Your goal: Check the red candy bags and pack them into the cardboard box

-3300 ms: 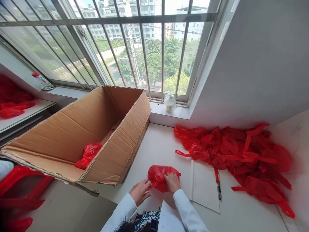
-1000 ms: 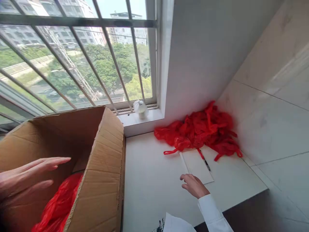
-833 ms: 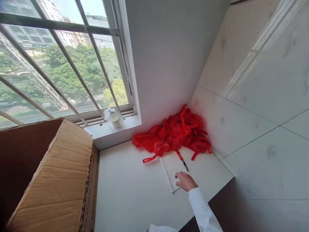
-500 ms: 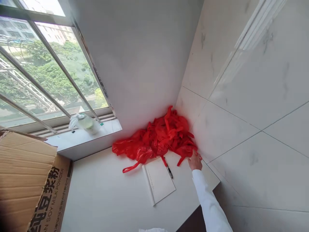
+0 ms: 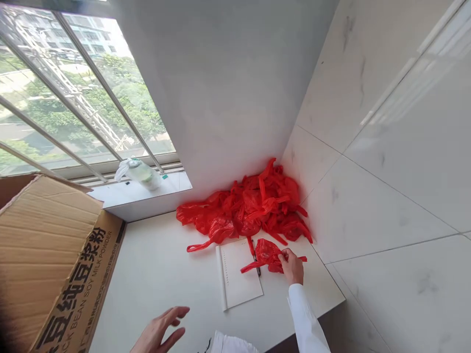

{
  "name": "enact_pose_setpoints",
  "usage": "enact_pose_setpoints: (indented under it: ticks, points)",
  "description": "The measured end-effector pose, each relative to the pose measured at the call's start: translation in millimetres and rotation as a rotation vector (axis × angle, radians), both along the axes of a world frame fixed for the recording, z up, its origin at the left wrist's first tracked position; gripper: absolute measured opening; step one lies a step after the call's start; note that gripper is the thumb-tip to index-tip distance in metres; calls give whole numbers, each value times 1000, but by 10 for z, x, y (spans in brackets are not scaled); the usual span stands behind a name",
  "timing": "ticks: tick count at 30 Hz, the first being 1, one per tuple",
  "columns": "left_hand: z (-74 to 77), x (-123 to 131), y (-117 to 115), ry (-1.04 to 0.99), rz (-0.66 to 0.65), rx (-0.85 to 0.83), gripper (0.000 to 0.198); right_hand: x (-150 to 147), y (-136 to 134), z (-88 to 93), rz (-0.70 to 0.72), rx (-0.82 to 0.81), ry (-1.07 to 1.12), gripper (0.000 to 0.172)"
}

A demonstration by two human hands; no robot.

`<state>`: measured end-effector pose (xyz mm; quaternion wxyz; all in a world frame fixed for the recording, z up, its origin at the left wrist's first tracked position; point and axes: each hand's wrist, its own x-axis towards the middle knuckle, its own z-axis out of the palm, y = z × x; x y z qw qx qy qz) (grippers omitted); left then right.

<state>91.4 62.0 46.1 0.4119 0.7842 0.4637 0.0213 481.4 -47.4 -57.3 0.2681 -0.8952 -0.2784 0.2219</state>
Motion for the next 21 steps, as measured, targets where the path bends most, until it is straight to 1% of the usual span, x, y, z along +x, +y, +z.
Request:
enact_pose_setpoints:
  ticks: [2, 4, 5, 6, 8, 11, 12, 13, 15, 16, 17, 18, 19, 21]
  points:
    - [91, 139, -19, 8, -33, 15, 26, -371, -53, 101, 46, 124, 171, 24]
    - [138, 251, -20, -8, -92, 8, 22, -792, -25, 181, 104, 163, 314, 25]
    - [131, 280, -16, -6, -107, 14, 21, -1008, 22, 204, 144, 163, 355, 24]
    - [100, 283, -11, 11, -104, 30, 20, -1222, 89, 213, 194, 162, 369, 22]
    - [-22, 206, -6, 35, -109, 71, 16, -1626, 276, 194, 315, 150, 341, 16]
    - [-283, -76, -14, 93, -100, 89, 13, -2126, 625, 123, 507, 81, 266, 13]
    - [-371, -188, -18, 119, -88, 93, 13, -2253, 736, 106, 550, 76, 245, 18]
    - [-455, -298, -23, 145, -74, 98, 14, -2356, 830, 96, 573, 97, 222, 26]
    - [-601, -486, -31, 185, -54, 115, 15, -2492, 947, 104, 556, 209, 165, 40]
    - [-662, -556, -34, 199, -50, 126, 16, -2531, 960, 117, 528, 272, 131, 41]
    - [-718, -607, -34, 208, -50, 138, 17, -2557, 941, 129, 514, 318, 96, 36]
    - [-771, -638, -33, 212, -57, 152, 19, -2576, 892, 135, 534, 338, 64, 30]
    - [-823, -649, -29, 212, -70, 166, 20, -2596, 820, 130, 590, 332, 34, 25]
    - [-930, -622, -19, 204, -116, 192, 22, -2665, 635, 78, 786, 240, -10, 20]
